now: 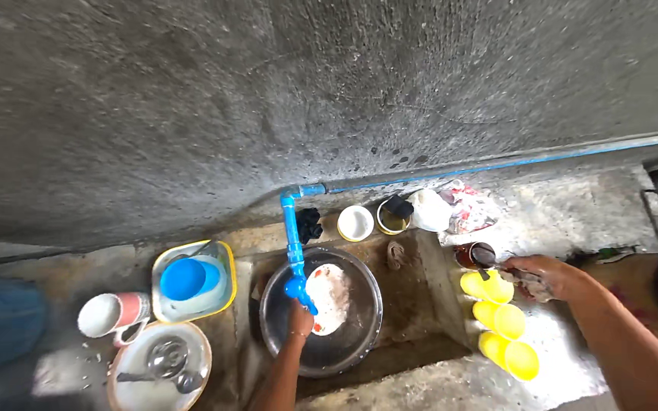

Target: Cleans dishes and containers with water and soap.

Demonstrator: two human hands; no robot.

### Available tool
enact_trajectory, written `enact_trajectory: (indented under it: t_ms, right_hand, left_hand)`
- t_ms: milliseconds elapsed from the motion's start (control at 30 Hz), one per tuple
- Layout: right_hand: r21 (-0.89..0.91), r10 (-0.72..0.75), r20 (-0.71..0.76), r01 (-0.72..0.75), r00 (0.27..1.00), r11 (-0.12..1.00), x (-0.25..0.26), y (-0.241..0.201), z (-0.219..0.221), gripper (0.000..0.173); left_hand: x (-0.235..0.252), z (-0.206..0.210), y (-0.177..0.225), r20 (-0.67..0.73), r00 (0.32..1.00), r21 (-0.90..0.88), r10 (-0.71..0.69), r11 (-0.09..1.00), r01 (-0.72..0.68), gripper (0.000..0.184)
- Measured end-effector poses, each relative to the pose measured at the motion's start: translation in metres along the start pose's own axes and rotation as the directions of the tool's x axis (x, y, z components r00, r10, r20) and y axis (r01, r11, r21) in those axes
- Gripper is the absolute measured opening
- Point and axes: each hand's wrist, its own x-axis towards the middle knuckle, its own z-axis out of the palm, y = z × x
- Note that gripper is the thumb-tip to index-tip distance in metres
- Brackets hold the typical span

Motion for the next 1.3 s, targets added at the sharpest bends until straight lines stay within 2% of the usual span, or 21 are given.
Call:
enact_trajectory:
  t_ms: [100, 167, 233, 333, 400, 433, 500, 600, 633, 667, 767, 800, 833, 867, 933, 1000, 1067, 1167, 1233, 1300]
  right_hand:
    - [-0.345, -0.178, -0.204, 0.099, 0.963, 0.933, -0.009, -0.001, -0.005, 0.063]
    - [-0.470, -0.371, -0.297, 0.203, 0.880, 0.859, -0.044, 0.002, 0.003, 0.064]
    - [-0.439, -0.514, -0.272, 0.371, 0.814, 0.819, -0.084, 0.007, 0.031, 0.054]
    - [-0.132, -0.615, -0.005, 0.609, 0.789, 0.782, -0.110, 0.018, 0.113, 0.039]
    - [0.068, -0.668, 0.184, 0.668, 0.721, 0.741, -0.116, 0.022, 0.187, 0.035]
    - [0.113, -0.706, 0.247, 0.704, 0.664, 0.701, -0.119, 0.024, 0.225, 0.034]
    - [0.123, -0.826, 0.279, 0.835, 0.490, 0.537, -0.116, 0.029, 0.302, 0.039]
    - [0.040, -0.942, 0.130, 0.947, 0.311, 0.318, -0.109, 0.038, 0.388, 0.037]
    - [-0.001, -0.946, 0.083, 0.950, 0.312, 0.313, -0.104, 0.032, 0.397, 0.035]
    - [-0.052, -0.933, 0.046, 0.934, 0.356, 0.354, -0.095, 0.023, 0.399, 0.033]
    - [-0.171, -0.829, 0.014, 0.818, 0.559, 0.549, -0.054, -0.006, 0.390, 0.037]
    - [-0.169, -0.801, 0.011, 0.790, 0.599, 0.589, -0.048, -0.013, 0.388, 0.039]
    - [-0.152, -0.796, -0.001, 0.787, 0.605, 0.598, -0.050, -0.016, 0.388, 0.041]
    - [-0.116, -0.817, -0.017, 0.811, 0.576, 0.574, -0.059, -0.015, 0.391, 0.043]
    - [0.011, -0.888, -0.007, 0.888, 0.459, 0.459, -0.089, -0.003, 0.404, 0.045]
    - [0.120, -0.923, 0.062, 0.915, 0.379, 0.384, -0.109, 0.011, 0.419, 0.045]
    - [0.047, -0.925, 0.061, 0.925, 0.375, 0.378, -0.102, 0.008, 0.421, 0.039]
    - [-0.049, -0.875, -0.054, 0.874, 0.480, 0.483, -0.074, -0.008, 0.418, 0.031]
    - [0.000, -0.894, -0.042, 0.895, 0.446, 0.446, -0.083, -0.005, 0.423, 0.030]
    - [0.052, -0.936, -0.044, 0.936, 0.349, 0.347, -0.086, 0.003, 0.429, 0.030]
  left_hand:
    - [-0.024, -0.026, 0.040, -0.010, 0.998, 0.223, 0.069, 0.973, -0.065, 0.048]
    - [-0.037, -0.044, 0.058, -0.011, 0.999, 0.270, 0.036, 0.962, -0.032, 0.043]
    - [-0.048, -0.057, 0.068, -0.035, 0.998, 0.254, 0.056, 0.966, -0.045, 0.042]
    - [-0.060, -0.064, 0.074, -0.074, 0.992, 0.163, 0.099, 0.983, -0.085, 0.038]
    - [-0.067, -0.066, 0.078, -0.087, 0.992, 0.099, 0.088, 0.992, -0.079, 0.038]
    - [-0.071, -0.065, 0.080, -0.095, 0.993, 0.072, 0.075, 0.995, -0.068, 0.039]
    - [-0.078, -0.066, 0.084, -0.110, 0.993, 0.005, 0.036, 0.999, -0.036, 0.044]
    - [-0.091, -0.067, 0.082, -0.135, 0.991, -0.021, -0.006, 1.000, 0.003, 0.047]
    - [-0.096, -0.071, 0.080, -0.145, 0.989, -0.008, -0.008, 1.000, 0.007, 0.045]
    - [-0.101, -0.074, 0.077, -0.161, 0.987, 0.000, -0.007, 1.000, 0.007, 0.044]
    - [-0.112, -0.077, 0.062, -0.187, 0.981, -0.010, -0.051, 0.999, 0.050, 0.042]
    - [-0.111, -0.077, 0.058, -0.183, 0.981, -0.025, -0.069, 0.998, 0.065, 0.043]
    - [-0.108, -0.076, 0.055, -0.174, 0.981, -0.047, -0.090, 0.995, 0.083, 0.044]
    - [-0.104, -0.075, 0.053, -0.168, 0.980, -0.071, -0.106, 0.993, 0.095, 0.044]
    - [-0.096, -0.072, 0.053, -0.174, 0.981, -0.102, -0.086, 0.992, 0.069, 0.043]
    - [-0.092, -0.073, 0.053, -0.182, 0.983, -0.085, -0.032, 0.996, 0.016, 0.041]
    - [-0.092, -0.078, 0.052, -0.175, 0.985, -0.064, 0.004, 0.998, -0.016, 0.042]
    - [-0.095, -0.083, 0.047, -0.127, 0.992, -0.039, -0.014, 0.999, 0.009, 0.044]
    - [-0.093, -0.086, 0.047, -0.094, 0.995, -0.023, -0.015, 1.000, 0.013, 0.044]
    - [-0.091, -0.091, 0.050, -0.062, 0.998, 0.019, 0.015, 1.000, -0.014, 0.043]
